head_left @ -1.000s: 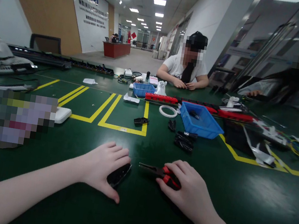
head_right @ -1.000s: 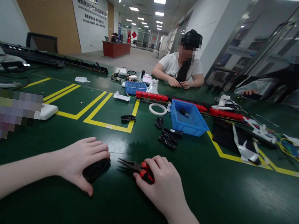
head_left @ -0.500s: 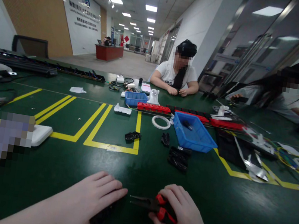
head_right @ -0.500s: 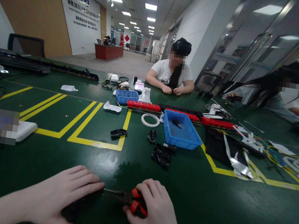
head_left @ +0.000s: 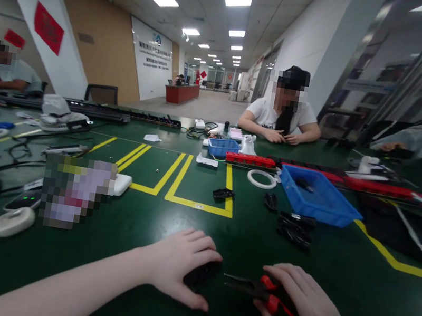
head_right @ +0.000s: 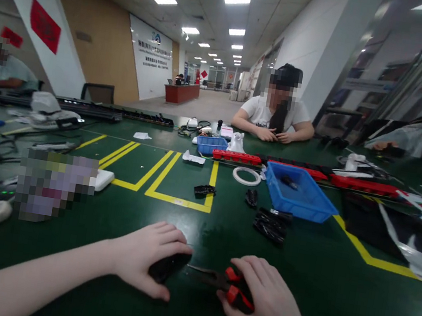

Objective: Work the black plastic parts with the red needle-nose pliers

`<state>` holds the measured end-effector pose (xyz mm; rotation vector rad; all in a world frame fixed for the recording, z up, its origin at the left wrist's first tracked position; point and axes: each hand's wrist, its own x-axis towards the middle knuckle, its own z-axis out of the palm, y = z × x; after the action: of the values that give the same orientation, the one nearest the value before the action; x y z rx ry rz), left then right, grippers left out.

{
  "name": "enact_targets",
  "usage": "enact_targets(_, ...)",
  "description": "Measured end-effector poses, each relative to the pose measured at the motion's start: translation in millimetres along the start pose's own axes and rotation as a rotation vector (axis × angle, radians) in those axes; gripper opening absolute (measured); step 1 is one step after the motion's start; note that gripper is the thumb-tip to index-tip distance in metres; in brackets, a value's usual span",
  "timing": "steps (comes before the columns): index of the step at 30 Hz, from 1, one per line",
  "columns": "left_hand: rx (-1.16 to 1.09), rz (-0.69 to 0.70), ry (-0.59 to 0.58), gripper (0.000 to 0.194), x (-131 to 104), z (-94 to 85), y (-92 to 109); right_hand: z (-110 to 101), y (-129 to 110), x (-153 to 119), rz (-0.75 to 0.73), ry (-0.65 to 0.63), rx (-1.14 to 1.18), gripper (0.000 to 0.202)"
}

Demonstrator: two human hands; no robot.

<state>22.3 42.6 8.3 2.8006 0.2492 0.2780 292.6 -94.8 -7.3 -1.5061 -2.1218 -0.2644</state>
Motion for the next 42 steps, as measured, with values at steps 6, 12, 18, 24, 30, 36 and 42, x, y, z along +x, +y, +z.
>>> enact_targets(6,0.015,-0.007,-0.019,0.074,2,-0.4,-3,3,6,-1,-0.012,-0.012,0.031,0.035)
enact_targets(12,-0.027,-0.020,-0.029,0.071,1,-3.8,-2,6,8,-5,0.028,-0.064,0.035,0.039)
enact_targets(18,-0.007,-0.114,0.016,0.072,3,0.5,6,6,4,-5,0.042,-0.091,0.041,0.035)
enact_targets(24,-0.077,-0.205,0.081,0.066,6,5.7,14,6,2,-5,0.020,-0.076,0.003,0.039)
enact_targets(30,-0.193,-0.268,0.090,0.061,8,13.0,28,1,-5,-1,0.007,-0.046,-0.013,0.032)
enact_targets(36,-0.178,-0.306,0.106,0.064,8,17.2,38,-1,-10,-3,-0.015,-0.045,-0.034,0.032)
enact_targets(42,-0.154,-0.268,0.078,0.061,7,15.2,37,-2,-13,-2,-0.013,-0.031,-0.029,0.035)
